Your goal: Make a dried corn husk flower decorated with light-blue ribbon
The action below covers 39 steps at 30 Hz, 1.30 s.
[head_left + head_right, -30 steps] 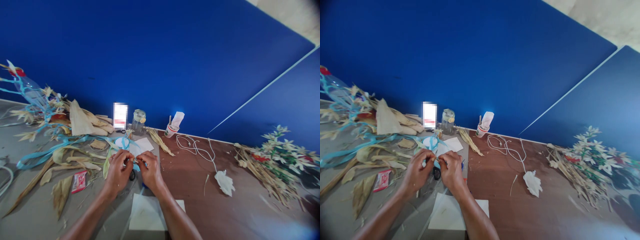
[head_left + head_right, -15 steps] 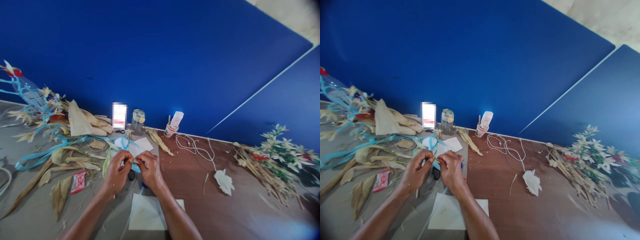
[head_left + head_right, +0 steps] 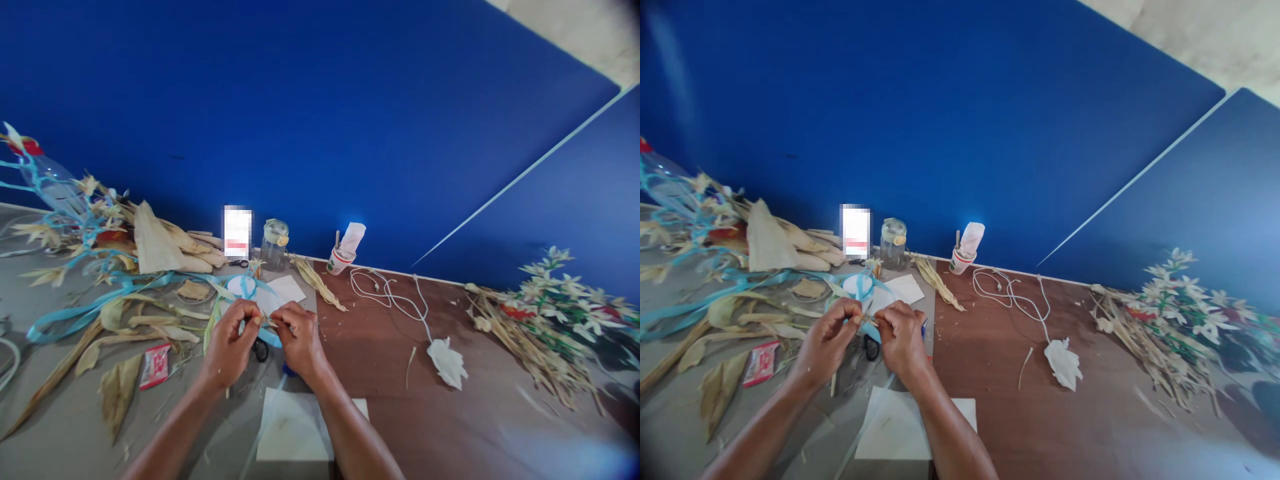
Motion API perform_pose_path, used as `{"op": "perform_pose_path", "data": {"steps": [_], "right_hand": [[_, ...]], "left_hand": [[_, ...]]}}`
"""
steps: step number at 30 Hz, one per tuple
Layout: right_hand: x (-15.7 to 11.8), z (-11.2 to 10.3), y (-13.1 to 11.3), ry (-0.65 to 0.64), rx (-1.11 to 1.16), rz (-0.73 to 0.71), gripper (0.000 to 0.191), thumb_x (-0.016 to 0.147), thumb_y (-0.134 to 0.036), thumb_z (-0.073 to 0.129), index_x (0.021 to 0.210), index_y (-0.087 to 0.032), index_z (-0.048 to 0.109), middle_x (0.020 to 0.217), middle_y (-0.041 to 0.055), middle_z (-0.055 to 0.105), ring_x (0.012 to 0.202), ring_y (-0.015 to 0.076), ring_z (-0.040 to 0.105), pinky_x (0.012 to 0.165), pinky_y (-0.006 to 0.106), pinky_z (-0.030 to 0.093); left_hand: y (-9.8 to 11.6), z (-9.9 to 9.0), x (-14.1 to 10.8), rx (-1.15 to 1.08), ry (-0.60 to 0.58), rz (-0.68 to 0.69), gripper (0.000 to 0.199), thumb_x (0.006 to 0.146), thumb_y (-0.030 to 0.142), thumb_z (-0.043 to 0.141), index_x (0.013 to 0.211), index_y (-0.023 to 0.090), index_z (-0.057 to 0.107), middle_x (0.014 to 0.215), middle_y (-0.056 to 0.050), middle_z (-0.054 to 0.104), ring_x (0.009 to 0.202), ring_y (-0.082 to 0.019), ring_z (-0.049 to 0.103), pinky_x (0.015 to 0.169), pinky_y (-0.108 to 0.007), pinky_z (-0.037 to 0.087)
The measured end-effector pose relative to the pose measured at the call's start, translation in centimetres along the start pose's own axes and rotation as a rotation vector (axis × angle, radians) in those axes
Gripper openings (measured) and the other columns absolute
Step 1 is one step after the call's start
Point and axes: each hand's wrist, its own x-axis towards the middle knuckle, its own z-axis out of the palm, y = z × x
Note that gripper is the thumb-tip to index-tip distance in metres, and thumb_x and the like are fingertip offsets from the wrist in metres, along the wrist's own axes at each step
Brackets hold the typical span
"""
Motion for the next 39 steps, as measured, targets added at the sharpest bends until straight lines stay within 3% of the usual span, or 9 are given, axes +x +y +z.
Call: {"op": "perform_pose_path", "data": {"steps": [8,15,20,25,29,39], "right_hand": [[0.0,0.1,0.4,0.011,0.019,0.019,0.018,0.081,-0.011,0.056,0.074,-0.02,0.07,0.075,0.0016,0.063,0.078,0.0154,0.058,0.071,0.026,0.035],[0.8,-0.3,1.4,0.099,0.233,0.032,0.014,0.078,-0.014,0.057,0.07,-0.018,0.067,0.071,0.0019,0.058,0.071,0.0151,0.056,0.066,0.026,0.04],[0.9,0.1,1.4,0.102,0.366,0.072,0.009,0.074,-0.018,0.06,0.07,-0.019,0.068,0.071,0.0011,0.059,0.071,0.0149,0.055,0.068,0.026,0.041],[0.7,0.8,2.2,0.05,0.626,0.245,0.009,0.072,-0.026,0.064,0.075,-0.02,0.07,0.069,-0.0003,0.061,0.067,0.014,0.052,0.066,0.026,0.04],[0.7,1.0,1.8,0.017,0.789,0.374,0.011,0.068,-0.029,0.067,0.07,-0.018,0.07,0.065,-0.0006,0.062,0.061,0.0121,0.049,0.062,0.024,0.039],[0.8,0.7,1.4,0.035,0.765,0.412,0.018,0.067,-0.033,0.067,0.069,-0.016,0.069,0.057,-0.0027,0.052,0.055,0.0088,0.038,0.052,0.021,0.029]], "left_hand": [[-0.1,-0.5,0.2,-0.16,0.045,-0.079,0.017,0.079,0.031,0.055,0.067,0.019,0.053,0.068,0.001,0.046,0.064,-0.013,0.043,0.06,-0.024,0.038],[-1.5,-2.0,0.9,-0.42,0.416,-0.173,0.014,0.076,0.034,0.061,0.08,0.021,0.058,0.07,0.002,0.049,0.063,-0.012,0.043,0.059,-0.024,0.037],[-2.6,-0.9,0.7,-0.105,0.315,-0.151,0.024,0.084,0.04,0.049,0.075,0.02,0.058,0.066,0.001,0.048,0.065,-0.014,0.046,0.063,-0.026,0.039],[-3.7,-0.2,0.7,0.006,0.343,-0.1,0.015,0.077,0.026,0.051,0.089,0.021,0.06,0.08,0.0,0.057,0.069,-0.014,0.052,0.065,-0.027,0.043],[-4.0,0.1,0.6,0.076,0.224,0.049,0.013,0.076,0.019,0.049,0.067,0.021,0.059,0.082,-0.002,0.058,0.084,-0.018,0.056,0.076,-0.03,0.044],[-3.0,0.9,0.0,0.084,0.06,-0.093,0.016,0.08,0.03,0.05,0.073,0.02,0.06,0.07,0.0,0.059,0.066,-0.015,0.052,0.061,-0.026,0.041]]}}
